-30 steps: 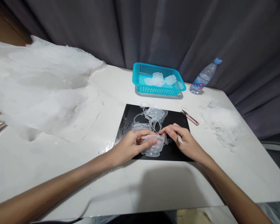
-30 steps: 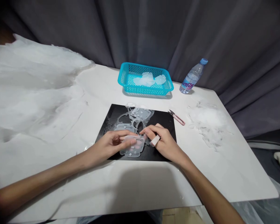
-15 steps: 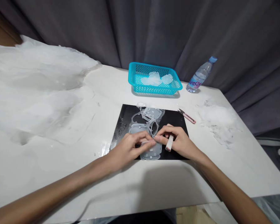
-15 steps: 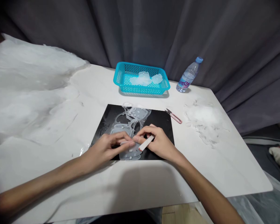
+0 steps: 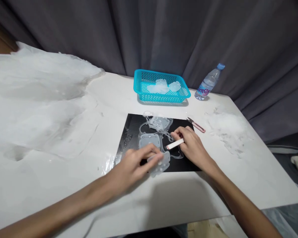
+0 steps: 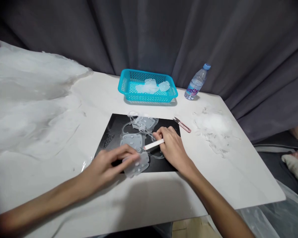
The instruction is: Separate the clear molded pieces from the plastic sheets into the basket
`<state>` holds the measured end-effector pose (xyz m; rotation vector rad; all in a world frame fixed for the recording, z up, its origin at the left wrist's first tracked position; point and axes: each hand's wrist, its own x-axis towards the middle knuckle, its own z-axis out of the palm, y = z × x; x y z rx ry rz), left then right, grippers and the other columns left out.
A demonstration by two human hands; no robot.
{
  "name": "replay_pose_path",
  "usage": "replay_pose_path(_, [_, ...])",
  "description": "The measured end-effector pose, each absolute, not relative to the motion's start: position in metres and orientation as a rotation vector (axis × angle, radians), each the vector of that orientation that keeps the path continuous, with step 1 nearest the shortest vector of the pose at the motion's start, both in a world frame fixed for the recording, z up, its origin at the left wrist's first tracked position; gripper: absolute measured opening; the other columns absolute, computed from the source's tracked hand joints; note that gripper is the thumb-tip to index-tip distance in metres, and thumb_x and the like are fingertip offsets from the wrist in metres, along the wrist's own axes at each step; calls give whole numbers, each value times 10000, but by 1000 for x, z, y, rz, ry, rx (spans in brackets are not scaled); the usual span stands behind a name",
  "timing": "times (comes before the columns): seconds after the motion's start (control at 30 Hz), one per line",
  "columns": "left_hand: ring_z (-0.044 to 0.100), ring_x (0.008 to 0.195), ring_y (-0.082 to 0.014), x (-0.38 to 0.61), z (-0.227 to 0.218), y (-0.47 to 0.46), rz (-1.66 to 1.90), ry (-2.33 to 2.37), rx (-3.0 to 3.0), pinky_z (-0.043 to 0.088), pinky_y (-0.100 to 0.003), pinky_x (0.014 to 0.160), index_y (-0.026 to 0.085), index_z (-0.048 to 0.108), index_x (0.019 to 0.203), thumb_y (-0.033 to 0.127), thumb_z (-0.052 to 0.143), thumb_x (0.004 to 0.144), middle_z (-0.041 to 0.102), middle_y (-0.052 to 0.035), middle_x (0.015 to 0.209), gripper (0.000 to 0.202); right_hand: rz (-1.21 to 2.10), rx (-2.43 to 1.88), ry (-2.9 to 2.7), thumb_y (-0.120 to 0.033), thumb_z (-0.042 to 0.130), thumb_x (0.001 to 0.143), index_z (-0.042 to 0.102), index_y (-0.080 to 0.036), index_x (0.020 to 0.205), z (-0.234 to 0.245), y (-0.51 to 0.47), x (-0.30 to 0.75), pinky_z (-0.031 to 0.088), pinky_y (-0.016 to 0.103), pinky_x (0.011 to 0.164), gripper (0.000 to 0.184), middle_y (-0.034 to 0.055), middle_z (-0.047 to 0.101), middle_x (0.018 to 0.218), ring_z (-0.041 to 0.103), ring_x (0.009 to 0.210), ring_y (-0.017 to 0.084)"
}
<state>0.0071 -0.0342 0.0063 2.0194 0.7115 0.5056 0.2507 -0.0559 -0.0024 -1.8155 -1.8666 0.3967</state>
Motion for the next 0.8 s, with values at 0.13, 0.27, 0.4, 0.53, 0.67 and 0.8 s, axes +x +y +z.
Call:
replay_pose_path(0.13, [681, 747, -150, 5, 14, -17, 434, 732, 1560, 491, -228, 656, 186, 690, 1003, 473, 607, 1017, 762, -14, 841, 298, 317, -1718, -1884, -346, 467, 1087, 696, -256, 1141, 7, -65, 254, 454, 425, 920, 252, 88, 644, 1142, 557, 1077, 276])
replay_pose_path(0.27, [673, 763, -155, 6, 13, -16, 413, 717, 1445, 479, -241, 678, 183, 705, 1001, 485, 654, 983, 748, -19, 857, 307, 344, -1538, -1868, -357, 516, 1070, 739, -284, 1123, 14, -73, 249, 458, 450, 974, 242, 78, 629, 1153, 556, 1094, 264])
replay_pose_path(0.4, [633, 708, -135, 7, 13, -18, 416, 722, 1447, 438, -230, 635, 184, 713, 991, 490, 665, 974, 725, -4, 817, 310, 423, -1456, -1884, -355, 668, 993, 774, -290, 1068, 19, -79, 243, 464, 454, 972, 146, 78, 613, 1175, 546, 1123, 270])
replay_pose_path(0.53, [666, 790, -154, 7, 13, -16, 437, 692, 1459, 472, -243, 705, 188, 720, 1001, 470, 661, 983, 750, -17, 878, 288, 533, -1385, -1901, -311, 725, 958, 799, -292, 983, 22, -82, 241, 453, 444, 976, 80, 62, 624, 1132, 545, 1104, 257])
replay_pose_path(0.67, [676, 829, -162, 6, 10, -15, 432, 682, 1491, 477, -248, 721, 190, 717, 1025, 466, 646, 995, 751, -25, 932, 286, 512, -1399, -1881, -313, 738, 947, 817, -293, 954, 23, -82, 242, 459, 442, 943, 81, 54, 535, 1014, 538, 1025, 239])
replay_pose_path(0.8, [666, 834, -158, 5, 8, -14, 425, 706, 1537, 472, -245, 719, 194, 719, 1056, 476, 628, 1005, 734, -19, 943, 301, 292, -1439, -1961, -358, 739, 947, 827, -342, 988, 20, -82, 244, 453, 477, 924, 99, 54, 472, 970, 520, 1035, 261])
